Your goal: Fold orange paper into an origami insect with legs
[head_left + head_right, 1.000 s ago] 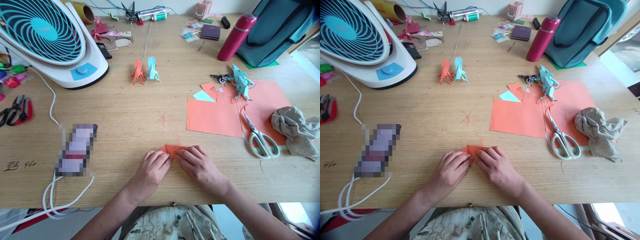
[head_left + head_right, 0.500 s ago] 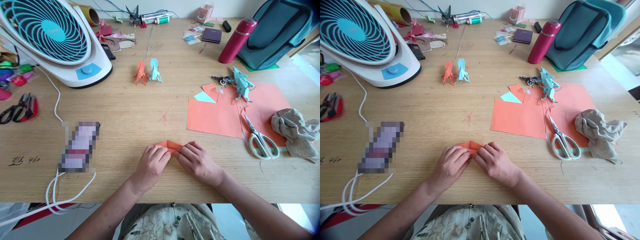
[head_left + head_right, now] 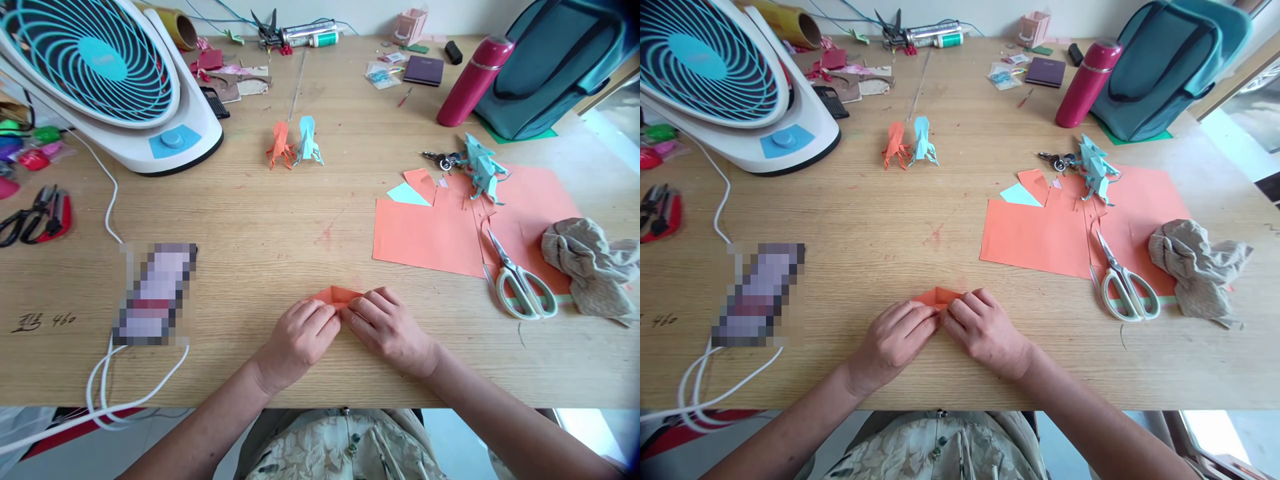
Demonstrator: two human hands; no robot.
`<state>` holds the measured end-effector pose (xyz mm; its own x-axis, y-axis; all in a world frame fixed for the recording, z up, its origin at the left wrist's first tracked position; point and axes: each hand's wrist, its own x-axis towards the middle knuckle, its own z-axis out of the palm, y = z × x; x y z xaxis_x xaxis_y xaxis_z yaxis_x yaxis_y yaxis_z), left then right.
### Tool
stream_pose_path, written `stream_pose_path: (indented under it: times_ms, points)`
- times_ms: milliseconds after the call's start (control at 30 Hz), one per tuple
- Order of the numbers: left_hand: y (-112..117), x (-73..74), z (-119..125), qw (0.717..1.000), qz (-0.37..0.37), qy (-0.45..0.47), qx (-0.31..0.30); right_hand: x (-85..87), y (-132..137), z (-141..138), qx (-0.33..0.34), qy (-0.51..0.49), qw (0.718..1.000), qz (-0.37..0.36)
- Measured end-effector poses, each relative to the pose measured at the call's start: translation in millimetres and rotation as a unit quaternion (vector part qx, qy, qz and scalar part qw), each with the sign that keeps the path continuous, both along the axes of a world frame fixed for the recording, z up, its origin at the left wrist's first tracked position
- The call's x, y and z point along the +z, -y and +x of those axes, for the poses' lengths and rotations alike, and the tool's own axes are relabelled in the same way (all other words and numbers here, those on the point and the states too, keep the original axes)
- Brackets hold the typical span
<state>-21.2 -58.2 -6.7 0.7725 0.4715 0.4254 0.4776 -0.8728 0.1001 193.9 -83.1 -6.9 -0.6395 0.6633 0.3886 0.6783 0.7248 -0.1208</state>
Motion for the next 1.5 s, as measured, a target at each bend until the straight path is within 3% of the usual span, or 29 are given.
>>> stream_pose_path:
  times_ms: [200,367,600,933,1133,1500]
  points:
    - [-1,-2.5,-2,1.000,0.019,0.011,-0.005,-0.1,1,2,0.019,-0.034,0.999,0.004]
    - [0,-2.5,-1,1.000,0.025,0.016,-0.003,-3.2,1,4,0.032,-0.052,0.997,-0.051]
    - [1,-1.9,0,0.999,0.026,0.026,-0.011,-4.8,0,6,0.032,-0.056,0.995,-0.073]
    - [0,-0.3,0,1.000,0.013,0.024,-0.013,-4.6,0,8,-0.025,-0.084,0.991,-0.101]
    - [0,-0.8,0,0.999,0.009,0.025,-0.017,-5.2,3,13,0.016,-0.080,0.991,-0.101]
    - [1,-4.1,1,0.999,0.016,0.032,-0.003,-4.9,-1,13,-0.020,-0.090,0.987,-0.135]
